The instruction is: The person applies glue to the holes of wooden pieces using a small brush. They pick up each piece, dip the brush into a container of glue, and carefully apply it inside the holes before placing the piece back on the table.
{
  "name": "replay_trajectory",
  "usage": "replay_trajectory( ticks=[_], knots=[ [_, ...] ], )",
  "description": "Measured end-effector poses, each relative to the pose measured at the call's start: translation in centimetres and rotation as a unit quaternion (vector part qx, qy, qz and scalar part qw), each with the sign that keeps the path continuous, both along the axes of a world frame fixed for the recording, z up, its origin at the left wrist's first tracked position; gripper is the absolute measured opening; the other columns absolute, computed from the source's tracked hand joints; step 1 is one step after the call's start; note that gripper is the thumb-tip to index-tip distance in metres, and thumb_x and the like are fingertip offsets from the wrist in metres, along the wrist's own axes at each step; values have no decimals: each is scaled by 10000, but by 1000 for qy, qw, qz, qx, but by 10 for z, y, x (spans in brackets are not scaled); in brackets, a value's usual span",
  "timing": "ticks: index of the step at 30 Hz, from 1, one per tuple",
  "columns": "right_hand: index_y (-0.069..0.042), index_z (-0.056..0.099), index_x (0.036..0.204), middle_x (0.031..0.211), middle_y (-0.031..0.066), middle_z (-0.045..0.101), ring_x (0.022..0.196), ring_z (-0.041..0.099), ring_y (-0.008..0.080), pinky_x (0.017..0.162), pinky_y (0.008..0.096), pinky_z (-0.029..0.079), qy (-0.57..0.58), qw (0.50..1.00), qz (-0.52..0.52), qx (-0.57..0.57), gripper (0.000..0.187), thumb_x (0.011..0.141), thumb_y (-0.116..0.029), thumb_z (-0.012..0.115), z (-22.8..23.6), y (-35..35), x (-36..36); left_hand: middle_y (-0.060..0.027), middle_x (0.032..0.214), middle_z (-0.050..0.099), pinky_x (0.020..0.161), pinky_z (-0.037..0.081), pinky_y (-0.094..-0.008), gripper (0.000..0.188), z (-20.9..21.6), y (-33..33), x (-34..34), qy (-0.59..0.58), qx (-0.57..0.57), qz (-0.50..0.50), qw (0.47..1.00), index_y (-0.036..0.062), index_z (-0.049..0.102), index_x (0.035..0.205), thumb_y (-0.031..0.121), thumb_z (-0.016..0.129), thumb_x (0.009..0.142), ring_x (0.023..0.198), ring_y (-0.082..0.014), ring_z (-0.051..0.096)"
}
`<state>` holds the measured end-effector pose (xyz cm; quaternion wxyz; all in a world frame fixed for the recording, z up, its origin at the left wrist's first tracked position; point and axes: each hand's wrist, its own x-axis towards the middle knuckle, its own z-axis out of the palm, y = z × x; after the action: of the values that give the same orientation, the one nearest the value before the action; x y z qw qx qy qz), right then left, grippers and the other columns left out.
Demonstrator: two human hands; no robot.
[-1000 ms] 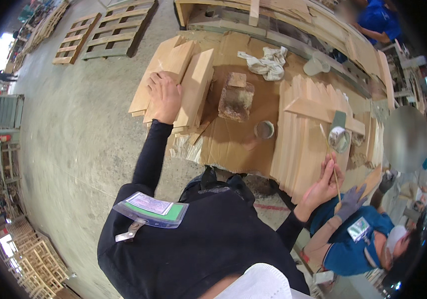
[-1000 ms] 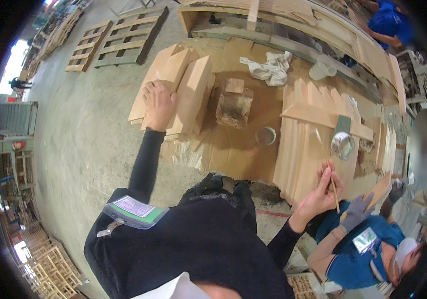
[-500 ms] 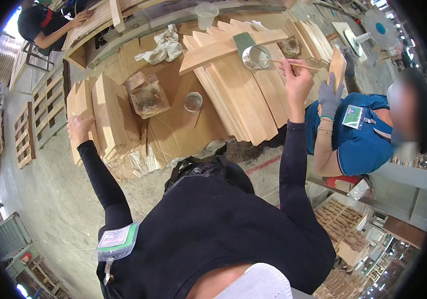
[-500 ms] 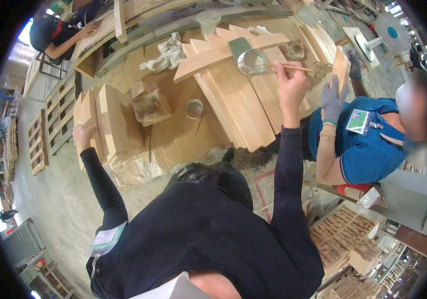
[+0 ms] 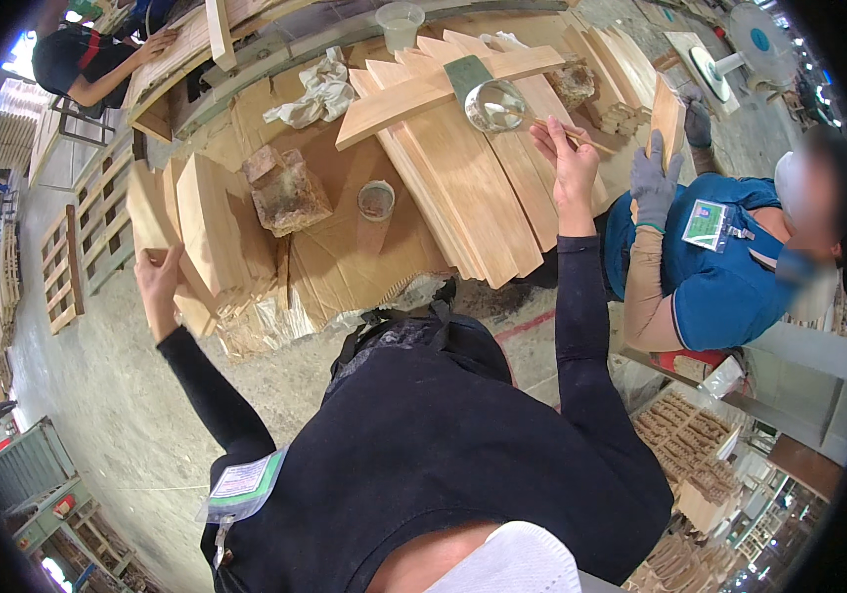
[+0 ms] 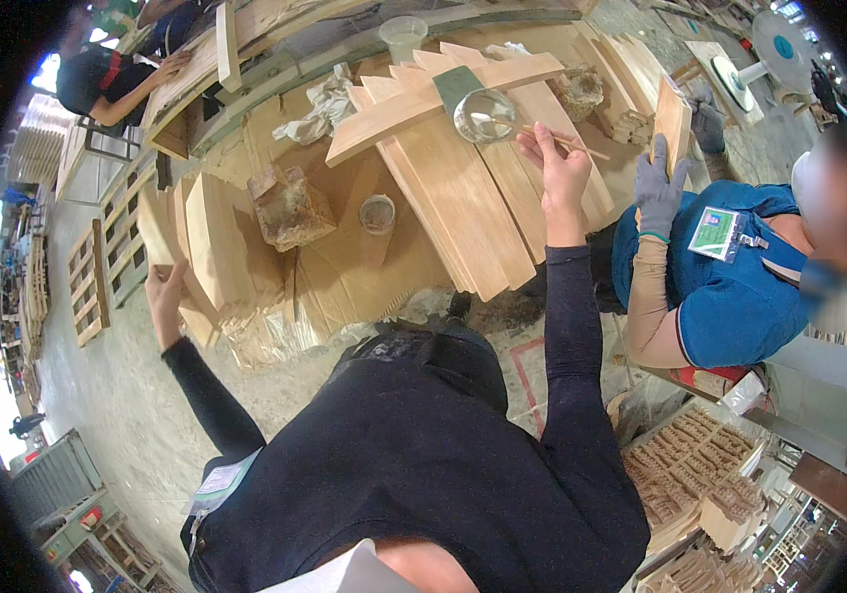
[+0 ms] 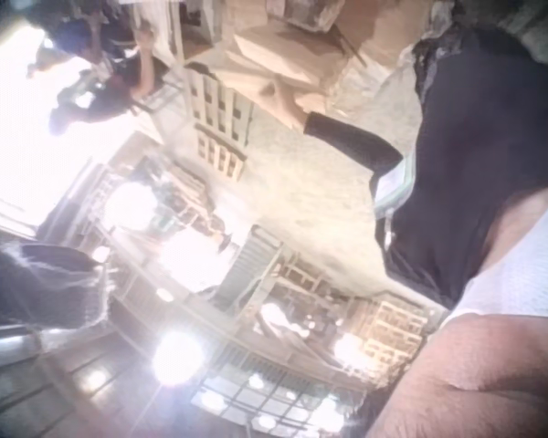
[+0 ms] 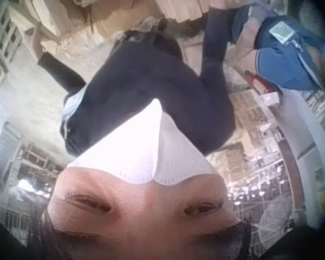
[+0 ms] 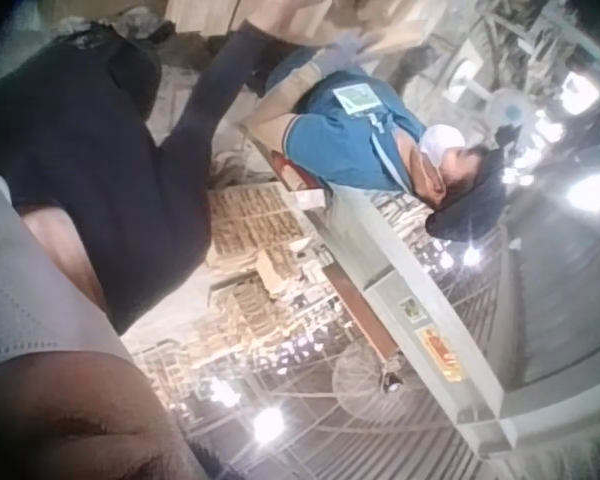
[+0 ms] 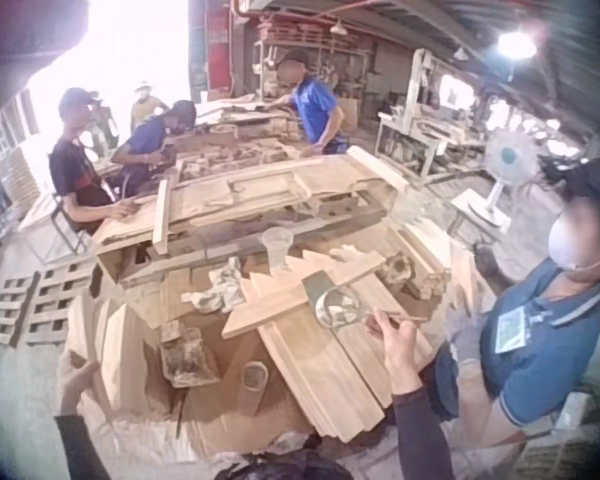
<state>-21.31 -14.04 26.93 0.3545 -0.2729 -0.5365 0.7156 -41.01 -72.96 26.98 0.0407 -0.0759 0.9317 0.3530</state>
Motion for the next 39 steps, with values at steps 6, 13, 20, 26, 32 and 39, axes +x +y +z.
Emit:
replay_trajectory(
  ticks=[6,13,20,26,32,39],
  knots=[
    [-2,631,978,1027,155,686,921,689,231,731,276,593,41,986,0,-160,151,878,-104,678,-21,7,5,-148,1307,519,1039,388,-377,667,31,60,80,18,536,-75,840,-14,393,1368,364,590,855,1201,-244,506],
    [-28,586,1014,1010,166,687,897,696,229,716,272,589,30,988,-20,-152,239,860,-161,711,-28,7,3,-207,1165,570,980,446,-481,674,15,125,90,-269,722,-118,626,-21,429,1308,535,473,929,1124,-300,553],
    [-29,583,1002,1038,164,681,928,689,229,727,267,589,31,981,-39,-187,205,877,-152,690,-28,11,1,12,872,486,638,471,-285,713,7,175,111,-239,612,-153,739,83,405,1345,650,391,914,764,-120,501],
    [-69,565,925,983,156,696,858,700,205,667,269,573,74,984,53,-156,150,902,-179,664,45,-62,10,-24,949,531,503,426,-257,796,20,211,140,-188,569,-253,759,49,401,1326,522,673,746,615,-119,522],
    [-89,567,932,884,132,703,767,695,182,632,249,526,81,983,165,17,134,938,-213,618,92,-161,19,-19,966,547,640,474,-237,619,27,222,150,-180,619,-304,701,72,415,1281,361,675,799,773,-86,544],
    [-78,551,916,875,128,701,762,694,180,624,249,526,77,981,169,62,141,952,-207,596,94,-168,10,-27,875,536,523,410,-211,920,39,224,158,-141,577,-294,749,17,416,1306,566,737,641,630,-80,528]
  ],
)
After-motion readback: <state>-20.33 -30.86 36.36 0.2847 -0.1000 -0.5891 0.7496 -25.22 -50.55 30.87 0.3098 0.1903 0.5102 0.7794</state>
